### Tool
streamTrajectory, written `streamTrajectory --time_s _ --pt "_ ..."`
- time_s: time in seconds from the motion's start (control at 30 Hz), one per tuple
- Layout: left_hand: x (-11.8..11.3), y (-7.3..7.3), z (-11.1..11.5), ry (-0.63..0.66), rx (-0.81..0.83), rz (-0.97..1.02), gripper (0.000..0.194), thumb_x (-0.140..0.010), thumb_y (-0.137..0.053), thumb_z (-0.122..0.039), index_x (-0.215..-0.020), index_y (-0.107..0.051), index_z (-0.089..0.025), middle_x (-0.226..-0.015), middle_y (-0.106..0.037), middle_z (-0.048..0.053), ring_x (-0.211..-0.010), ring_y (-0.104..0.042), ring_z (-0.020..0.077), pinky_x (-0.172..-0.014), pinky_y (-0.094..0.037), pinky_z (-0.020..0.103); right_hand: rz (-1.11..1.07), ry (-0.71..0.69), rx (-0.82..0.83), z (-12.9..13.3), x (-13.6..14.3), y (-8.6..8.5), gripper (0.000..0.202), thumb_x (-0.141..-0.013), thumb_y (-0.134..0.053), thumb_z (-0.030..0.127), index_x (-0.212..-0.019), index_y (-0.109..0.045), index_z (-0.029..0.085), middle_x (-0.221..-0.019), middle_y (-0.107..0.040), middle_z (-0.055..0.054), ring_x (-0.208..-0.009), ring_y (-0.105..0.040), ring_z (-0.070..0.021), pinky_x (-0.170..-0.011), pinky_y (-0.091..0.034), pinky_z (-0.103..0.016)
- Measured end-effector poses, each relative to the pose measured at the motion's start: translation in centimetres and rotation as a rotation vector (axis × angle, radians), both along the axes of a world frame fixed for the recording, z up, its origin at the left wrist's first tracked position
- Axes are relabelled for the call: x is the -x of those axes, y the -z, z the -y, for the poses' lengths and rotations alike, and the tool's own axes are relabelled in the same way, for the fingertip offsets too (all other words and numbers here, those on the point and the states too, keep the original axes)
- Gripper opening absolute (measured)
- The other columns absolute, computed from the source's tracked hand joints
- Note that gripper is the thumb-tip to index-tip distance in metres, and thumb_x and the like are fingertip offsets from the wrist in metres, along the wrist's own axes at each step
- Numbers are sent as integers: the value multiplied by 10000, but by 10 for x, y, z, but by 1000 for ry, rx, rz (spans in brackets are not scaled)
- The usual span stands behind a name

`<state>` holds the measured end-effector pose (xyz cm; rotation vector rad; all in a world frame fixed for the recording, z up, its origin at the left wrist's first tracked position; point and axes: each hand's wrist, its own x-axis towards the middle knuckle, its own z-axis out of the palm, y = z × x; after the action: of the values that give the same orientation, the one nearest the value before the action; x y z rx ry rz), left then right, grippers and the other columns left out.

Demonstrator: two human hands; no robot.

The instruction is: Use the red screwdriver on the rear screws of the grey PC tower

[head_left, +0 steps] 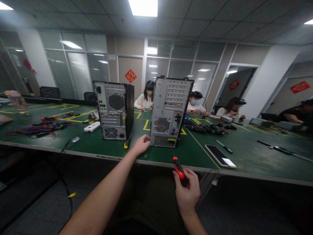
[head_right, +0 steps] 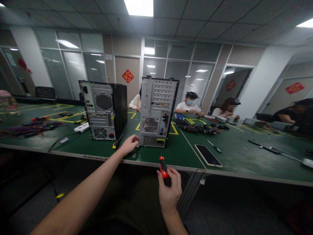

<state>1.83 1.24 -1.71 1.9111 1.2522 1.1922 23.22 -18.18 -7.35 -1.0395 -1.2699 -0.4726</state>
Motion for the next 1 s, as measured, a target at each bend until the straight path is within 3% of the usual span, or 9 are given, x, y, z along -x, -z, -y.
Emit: streamTrajectory --time_s 0.4,0.73,1.0 --pt "0 -3 4 -8 14 -3 171 -818 -600 -160 -974 -669 -179 -953 -724 32 -790 -650 148 -735 -498 254 32 -42 50 4 5 4 316 -976 -633 181 -1287 -688 206 -1249 -675 -140 -1133 -685 -256 -967 -596 -457" --pt "1 1 -1 6 -2 12 188 -821 -614 -183 -995 -688 -180 -976 -730 39 -823 -652 158 -752 -507 266 15 -14 -2 -1 0 5 186 -915 -760 241 -1076 -692 177 -1035 -687 -104 -958 -688 -230 -820 -606 -392" --pt "0 -1 1 -7 -9 5 167 -805 -612 -159 -956 -680 -183 -933 -724 30 -810 -656 156 -743 -509 257 131 -39 29 4 8 -1 316 -980 -633 156 -1288 -675 209 -1211 -701 -132 -1098 -703 -238 -925 -613 -425"
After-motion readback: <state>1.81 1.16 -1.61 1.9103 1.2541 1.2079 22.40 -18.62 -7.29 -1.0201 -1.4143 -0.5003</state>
